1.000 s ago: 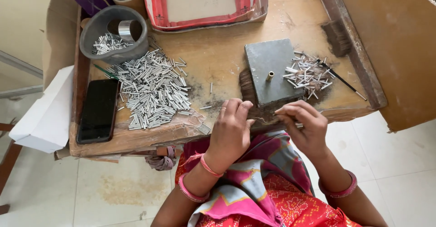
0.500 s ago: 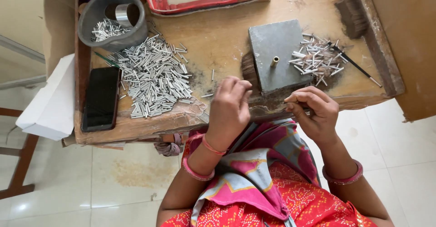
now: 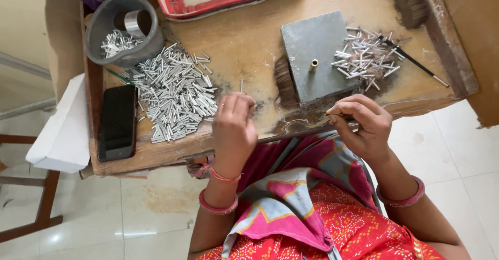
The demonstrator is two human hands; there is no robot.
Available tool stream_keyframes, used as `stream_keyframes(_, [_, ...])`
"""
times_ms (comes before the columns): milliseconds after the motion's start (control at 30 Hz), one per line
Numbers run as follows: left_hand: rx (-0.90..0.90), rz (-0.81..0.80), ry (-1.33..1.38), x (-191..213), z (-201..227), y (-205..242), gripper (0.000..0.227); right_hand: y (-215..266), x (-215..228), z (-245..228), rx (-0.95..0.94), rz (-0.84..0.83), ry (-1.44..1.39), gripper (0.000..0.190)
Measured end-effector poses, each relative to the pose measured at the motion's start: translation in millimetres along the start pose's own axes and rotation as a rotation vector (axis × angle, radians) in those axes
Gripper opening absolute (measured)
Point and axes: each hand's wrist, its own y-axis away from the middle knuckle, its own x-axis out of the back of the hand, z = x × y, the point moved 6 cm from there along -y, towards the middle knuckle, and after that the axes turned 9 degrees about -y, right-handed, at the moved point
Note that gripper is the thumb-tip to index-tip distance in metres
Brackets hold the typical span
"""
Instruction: The person sits at a workbench and picks small silver metal cylindrical pieces one at a time from a pile, works on each piece with both hands, and places the finished piece on a stone block or into a growing pile of completed pieces beside it.
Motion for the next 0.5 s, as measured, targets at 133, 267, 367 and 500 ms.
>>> stream_keyframes(133, [0.018,0.02,0.402,-5,36,-1,0.017,-2,-6,-8,0.021,0.016,0.077,0.009])
stream_keyframes(267, [-0.103,0.042,0.521,-10,70,-3,0.023,7,-6,-2,-0.144,0.043,-0.263,0.008])
stream_keyframes(367, [0.086,-0.03,0.885,-29,74,8,0.018,28,-14,24,-0.475,0.122,-0.883,0.009])
stream_keyframes(500, [0.109,0.014,0.994,-25,76,13,0.021,45,-28,39,-0.704,0.162,-1.222,0.012])
